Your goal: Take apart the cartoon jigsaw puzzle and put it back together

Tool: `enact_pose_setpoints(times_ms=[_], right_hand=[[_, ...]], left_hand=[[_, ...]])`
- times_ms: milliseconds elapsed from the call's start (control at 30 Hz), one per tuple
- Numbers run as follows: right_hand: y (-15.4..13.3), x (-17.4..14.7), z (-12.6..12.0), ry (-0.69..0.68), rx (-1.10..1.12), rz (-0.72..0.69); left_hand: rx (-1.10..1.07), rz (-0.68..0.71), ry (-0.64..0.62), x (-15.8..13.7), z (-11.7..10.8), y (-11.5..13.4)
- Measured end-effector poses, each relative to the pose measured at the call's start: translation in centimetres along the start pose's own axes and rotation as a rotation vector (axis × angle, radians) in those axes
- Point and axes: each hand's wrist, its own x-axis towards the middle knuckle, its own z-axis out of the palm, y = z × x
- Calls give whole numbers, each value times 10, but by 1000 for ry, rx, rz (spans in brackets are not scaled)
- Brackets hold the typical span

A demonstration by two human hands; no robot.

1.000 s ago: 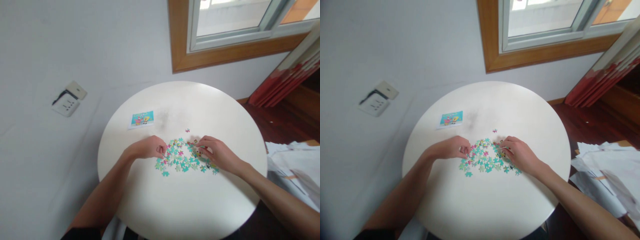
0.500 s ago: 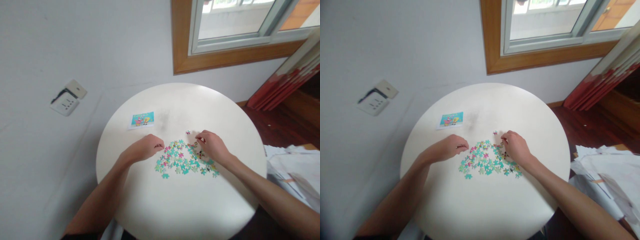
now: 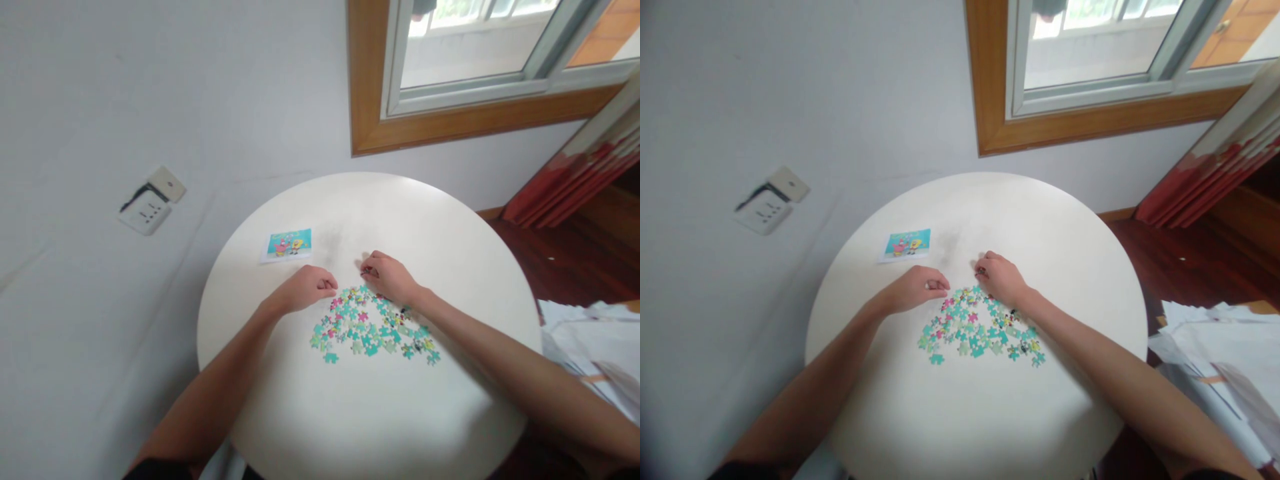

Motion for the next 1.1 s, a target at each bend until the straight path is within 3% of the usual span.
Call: enact_pose_setpoints(times_ms=[367, 867, 1000, 1100], right_hand=[[10, -9, 1, 64, 107, 5], [1, -16, -4, 68, 93, 58], [-6, -17, -7, 79, 139, 36], [-16, -20, -7, 73, 222, 10]], left_hand=[[60, -165, -112, -14, 8, 12], [215, -61, -79, -18, 15, 18], [272, 3, -39, -20, 20, 19], [218, -36, -69, -22, 18, 19]])
